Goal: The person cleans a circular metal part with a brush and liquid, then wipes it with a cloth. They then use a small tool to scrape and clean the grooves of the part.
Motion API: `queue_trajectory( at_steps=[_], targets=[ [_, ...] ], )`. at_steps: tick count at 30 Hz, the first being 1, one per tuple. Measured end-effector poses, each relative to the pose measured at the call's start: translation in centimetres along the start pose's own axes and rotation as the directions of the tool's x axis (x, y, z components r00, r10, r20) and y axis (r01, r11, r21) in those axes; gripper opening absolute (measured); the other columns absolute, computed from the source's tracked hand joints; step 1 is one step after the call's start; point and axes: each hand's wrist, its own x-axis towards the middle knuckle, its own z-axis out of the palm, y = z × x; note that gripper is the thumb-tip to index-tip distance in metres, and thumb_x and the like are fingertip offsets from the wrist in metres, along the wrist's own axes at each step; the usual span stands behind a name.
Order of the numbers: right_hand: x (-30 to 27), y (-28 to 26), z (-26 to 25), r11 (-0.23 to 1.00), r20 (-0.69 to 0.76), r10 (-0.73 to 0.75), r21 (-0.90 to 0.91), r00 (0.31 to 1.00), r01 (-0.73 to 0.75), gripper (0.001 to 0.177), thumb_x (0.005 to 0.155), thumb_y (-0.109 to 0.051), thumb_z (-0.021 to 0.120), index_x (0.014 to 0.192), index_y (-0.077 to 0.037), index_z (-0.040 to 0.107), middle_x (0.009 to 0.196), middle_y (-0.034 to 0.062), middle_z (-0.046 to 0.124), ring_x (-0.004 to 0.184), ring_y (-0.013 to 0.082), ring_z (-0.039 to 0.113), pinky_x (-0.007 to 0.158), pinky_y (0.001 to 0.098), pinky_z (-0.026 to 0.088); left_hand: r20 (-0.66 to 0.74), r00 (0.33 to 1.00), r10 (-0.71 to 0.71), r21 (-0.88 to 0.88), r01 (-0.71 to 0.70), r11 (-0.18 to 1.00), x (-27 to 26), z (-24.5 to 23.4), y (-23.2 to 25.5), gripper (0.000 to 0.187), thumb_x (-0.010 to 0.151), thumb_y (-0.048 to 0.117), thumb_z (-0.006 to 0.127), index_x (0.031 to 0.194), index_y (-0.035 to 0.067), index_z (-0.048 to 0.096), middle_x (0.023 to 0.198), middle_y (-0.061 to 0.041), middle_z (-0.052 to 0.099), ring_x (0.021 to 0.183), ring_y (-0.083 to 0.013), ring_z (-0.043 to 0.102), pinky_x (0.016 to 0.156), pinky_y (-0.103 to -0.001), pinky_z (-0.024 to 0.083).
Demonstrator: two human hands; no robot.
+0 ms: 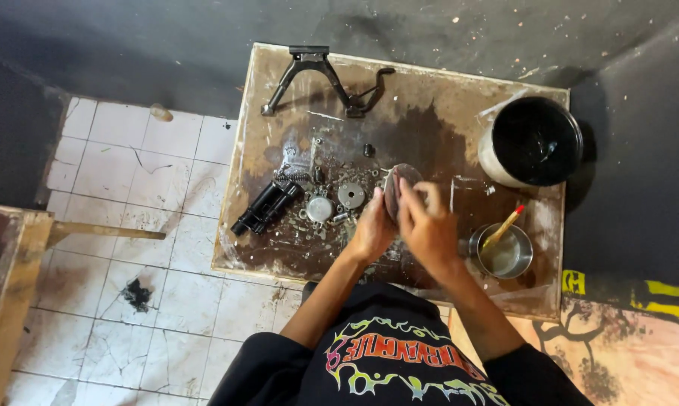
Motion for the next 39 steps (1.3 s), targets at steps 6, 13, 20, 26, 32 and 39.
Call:
queue_trajectory(
  at_steps=[6, 13, 20, 26, 32, 39],
  targets=[
    [-0.1, 0.3, -1.0, 0.983, 0.006, -0.165, -0.081, 0.986, 0.165, 0.059, 0.087, -0.029, 0.076, 0.139, -0.006, 0.063, 0.101, 0.0122, 0.057, 0.080, 0.0290, 0.066, 0.062, 0.0399, 0.057, 0.000, 0.998, -0.063, 0.238, 0.061, 0.969, 0.0, 1.7, 2.4, 0.059, 0.112, 0.046, 0.021, 0.141, 0.002, 0.048, 0.129, -0.019, 0.060, 0.116, -0.0268, 0.062, 0.103, -0.042, 0.054],
    [-2.1, 3.0, -0.1, 0.967, 0.192, -0.217, 0.179, 0.957, 0.183, 0.054, 0.093, -0.022, 0.071, 0.138, 0.006, 0.060, 0.106, 0.0156, 0.058, 0.092, 0.0286, 0.063, 0.084, 0.0424, 0.058, -0.132, 0.985, -0.109, 0.457, 0.158, 0.875, -0.2, -1.8, 0.7, 0.067, 0.120, 0.047, 0.018, 0.134, -0.011, 0.050, 0.111, -0.029, 0.054, 0.090, -0.0341, 0.050, 0.079, -0.046, 0.049],
    [-0.7, 2.0, -1.3, 0.896, 0.000, -0.443, -0.041, 0.896, 0.443, 0.069, 0.090, -0.048, 0.064, 0.138, 0.000, 0.053, 0.131, 0.0278, 0.052, 0.128, 0.0416, 0.047, 0.110, 0.0531, 0.037, 0.019, 0.992, -0.121, 0.088, 0.119, 0.989, -1.1, 2.0, 3.1, 0.065, 0.112, 0.051, 0.021, 0.152, 0.004, 0.039, 0.139, -0.018, 0.056, 0.127, -0.0300, 0.057, 0.111, -0.048, 0.048],
    [-0.9, 4.5, 0.8, 0.863, 0.011, -0.506, 0.011, 0.862, 0.506, 0.059, 0.101, -0.043, 0.054, 0.141, 0.001, 0.051, 0.149, 0.0207, 0.054, 0.143, 0.0349, 0.048, 0.122, 0.0515, 0.033, -0.013, 0.978, -0.210, 0.137, 0.210, 0.968, -1.2, 3.3, 4.0, 0.077, 0.105, 0.061, 0.024, 0.157, 0.005, 0.031, 0.149, -0.019, 0.048, 0.139, -0.0337, 0.047, 0.116, -0.055, 0.039],
    [-1.6, 3.7, 0.7, 0.852, 0.077, -0.523, 0.074, 0.849, 0.518, 0.047, 0.106, -0.032, 0.052, 0.134, 0.005, 0.058, 0.148, 0.0211, 0.055, 0.142, 0.0350, 0.050, 0.121, 0.0509, 0.036, -0.079, 0.959, -0.271, 0.090, 0.278, 0.957, -1.0, 0.3, 2.5, 0.083, 0.106, 0.065, 0.026, 0.153, -0.003, 0.037, 0.147, -0.028, 0.047, 0.139, -0.0401, 0.048, 0.117, -0.058, 0.039],
    [-2.4, 2.9, 0.7, 0.852, 0.096, -0.518, 0.144, 0.850, 0.503, 0.038, 0.101, -0.022, 0.055, 0.127, 0.005, 0.062, 0.144, 0.0194, 0.056, 0.141, 0.0340, 0.050, 0.122, 0.0525, 0.038, -0.038, 0.977, -0.210, 0.155, 0.214, 0.965, -0.8, -0.6, 2.1, 0.073, 0.110, 0.058, 0.027, 0.145, -0.003, 0.047, 0.140, -0.028, 0.054, 0.130, -0.0389, 0.055, 0.114, -0.056, 0.045]
  ],
)
